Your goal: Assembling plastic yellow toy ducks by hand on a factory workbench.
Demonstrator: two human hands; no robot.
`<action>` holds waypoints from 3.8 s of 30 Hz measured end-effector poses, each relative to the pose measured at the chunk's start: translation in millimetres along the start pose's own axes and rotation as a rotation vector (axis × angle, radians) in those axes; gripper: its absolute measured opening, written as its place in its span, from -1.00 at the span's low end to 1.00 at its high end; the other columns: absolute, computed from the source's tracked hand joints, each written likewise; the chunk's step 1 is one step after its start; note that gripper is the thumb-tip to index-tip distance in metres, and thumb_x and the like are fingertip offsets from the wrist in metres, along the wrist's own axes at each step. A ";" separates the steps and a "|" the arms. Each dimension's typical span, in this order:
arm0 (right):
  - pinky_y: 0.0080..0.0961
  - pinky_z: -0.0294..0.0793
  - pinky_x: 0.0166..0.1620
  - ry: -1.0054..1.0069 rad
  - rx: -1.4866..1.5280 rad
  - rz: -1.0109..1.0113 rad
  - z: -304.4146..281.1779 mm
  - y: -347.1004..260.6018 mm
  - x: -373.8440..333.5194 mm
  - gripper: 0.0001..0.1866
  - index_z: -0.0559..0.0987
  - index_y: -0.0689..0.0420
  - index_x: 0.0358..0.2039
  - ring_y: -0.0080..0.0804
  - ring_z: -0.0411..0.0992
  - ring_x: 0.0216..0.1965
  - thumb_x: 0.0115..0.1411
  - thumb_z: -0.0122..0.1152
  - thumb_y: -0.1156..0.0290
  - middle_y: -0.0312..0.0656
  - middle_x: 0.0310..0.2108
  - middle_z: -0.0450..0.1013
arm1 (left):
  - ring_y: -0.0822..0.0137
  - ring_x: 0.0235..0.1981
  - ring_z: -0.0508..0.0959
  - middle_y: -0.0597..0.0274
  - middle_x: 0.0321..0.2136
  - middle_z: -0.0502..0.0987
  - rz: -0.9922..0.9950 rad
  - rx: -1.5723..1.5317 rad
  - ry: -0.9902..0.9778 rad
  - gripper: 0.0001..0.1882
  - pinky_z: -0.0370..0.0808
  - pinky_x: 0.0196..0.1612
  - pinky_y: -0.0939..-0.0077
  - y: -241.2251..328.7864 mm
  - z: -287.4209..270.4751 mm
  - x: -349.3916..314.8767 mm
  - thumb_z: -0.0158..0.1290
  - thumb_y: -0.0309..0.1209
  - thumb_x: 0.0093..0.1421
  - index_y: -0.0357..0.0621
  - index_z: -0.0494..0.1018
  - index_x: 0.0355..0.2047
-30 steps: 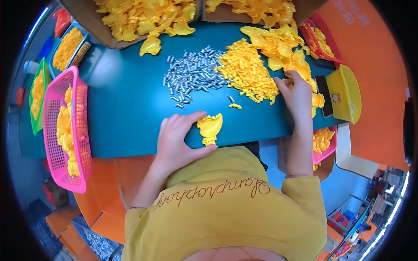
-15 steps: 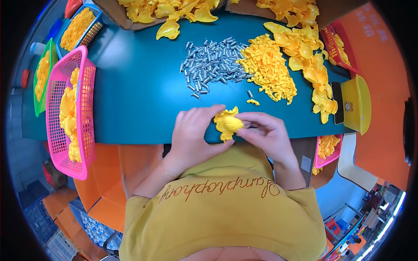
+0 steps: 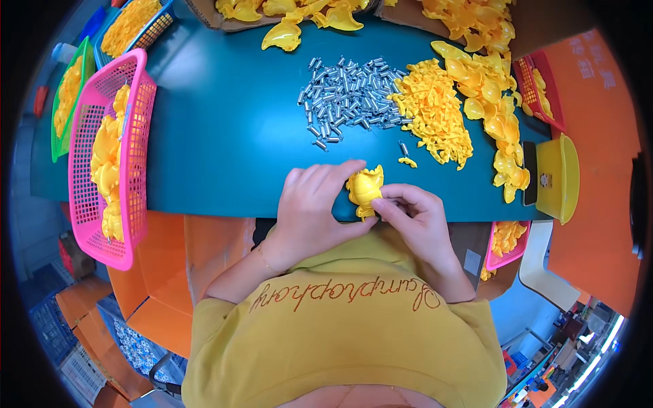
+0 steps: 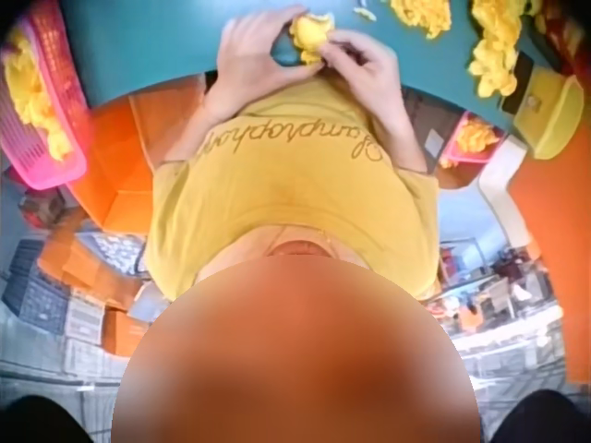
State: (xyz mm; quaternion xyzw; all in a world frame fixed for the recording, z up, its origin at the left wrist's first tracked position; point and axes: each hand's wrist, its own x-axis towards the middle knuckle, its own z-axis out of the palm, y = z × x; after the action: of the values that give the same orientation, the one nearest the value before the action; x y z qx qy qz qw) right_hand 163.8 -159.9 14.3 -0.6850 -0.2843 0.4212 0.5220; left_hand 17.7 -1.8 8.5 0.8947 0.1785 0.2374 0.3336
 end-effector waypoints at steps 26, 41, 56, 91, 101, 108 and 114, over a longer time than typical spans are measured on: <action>-0.74 0.22 -0.52 0.118 -0.302 -0.243 23.6 -10.8 6.7 -0.82 0.70 0.24 -0.24 -0.81 0.32 -0.57 0.18 0.53 0.50 -0.37 -0.42 0.59 | 0.36 -0.41 0.51 0.36 -0.30 0.58 0.030 -0.077 0.043 -0.17 0.34 -0.17 0.37 -4.9 1.2 -1.3 0.51 -0.23 -0.23 0.02 0.54 0.15; -0.59 0.51 -0.13 0.473 -0.478 -0.343 -98.4 -61.3 72.6 -0.82 0.74 0.21 -0.19 -0.58 0.54 -0.25 0.29 0.41 0.38 -0.28 -0.28 0.66 | 0.26 -0.25 0.57 0.26 -0.15 0.64 0.020 -0.066 -0.219 -0.10 0.38 -0.08 0.31 -6.5 -22.5 3.2 0.53 -0.13 -0.11 -0.01 0.47 0.27; -0.25 0.56 0.11 0.424 -1.369 -0.457 -174.3 -95.6 269.0 -0.70 0.72 0.12 -0.06 -0.16 0.56 0.04 0.22 0.38 0.29 -0.16 -0.03 0.61 | 0.36 -0.38 0.52 0.34 -0.15 0.64 0.080 -0.042 -0.148 -0.11 0.36 -0.09 0.41 -5.7 -15.5 0.7 0.55 -0.15 -0.15 -0.01 0.52 0.24; -0.55 0.43 -0.11 0.130 -0.607 -0.263 -41.2 -14.2 -11.0 -0.26 0.60 0.07 0.16 -0.49 0.40 -0.20 -0.10 0.66 0.41 -0.28 0.12 0.55 | 0.29 -0.23 0.49 0.36 -0.21 0.58 0.017 -0.017 -0.140 -0.05 0.30 -0.03 0.35 -5.6 -16.5 1.1 0.58 -0.17 -0.23 0.03 0.50 0.25; -0.55 0.48 -0.15 -0.047 -0.354 -0.507 -11.5 -6.6 8.7 -0.31 0.66 0.08 0.10 -0.47 0.46 -0.21 -0.13 0.67 0.46 -0.12 0.16 0.55 | 0.27 -0.22 0.55 0.32 -0.14 0.62 0.071 -0.026 -0.089 -0.05 0.32 -0.05 0.34 -10.3 -11.6 -0.1 0.55 -0.18 -0.24 0.00 0.49 0.25; -0.48 0.55 -0.16 -0.086 -0.416 -0.549 -14.9 -8.6 13.2 -0.29 0.65 0.10 0.13 -0.41 0.51 -0.24 -0.12 0.66 0.45 -0.07 0.17 0.57 | 0.27 -0.23 0.56 0.30 -0.16 0.63 0.070 -0.021 -0.082 -0.07 0.33 -0.09 0.34 -9.4 -11.6 -0.1 0.53 -0.17 -0.21 -0.04 0.50 0.24; -0.51 0.55 -0.19 -0.087 -0.486 -0.524 -19.5 -10.4 10.3 -0.26 0.65 0.09 0.16 -0.45 0.52 -0.33 -0.13 0.63 0.45 -0.08 0.18 0.58 | 0.28 -0.14 0.57 0.34 -0.16 0.61 0.047 -0.033 -0.108 -0.06 0.33 -0.05 0.29 -8.8 -12.5 -0.5 0.52 -0.17 -0.16 0.05 0.45 0.29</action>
State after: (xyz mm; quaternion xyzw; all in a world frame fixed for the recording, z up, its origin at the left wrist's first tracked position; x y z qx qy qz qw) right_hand 186.3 -157.5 23.3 -0.6744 -0.5641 0.2221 0.4214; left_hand 9.0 10.6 10.7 0.9045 0.1352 0.1992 0.3520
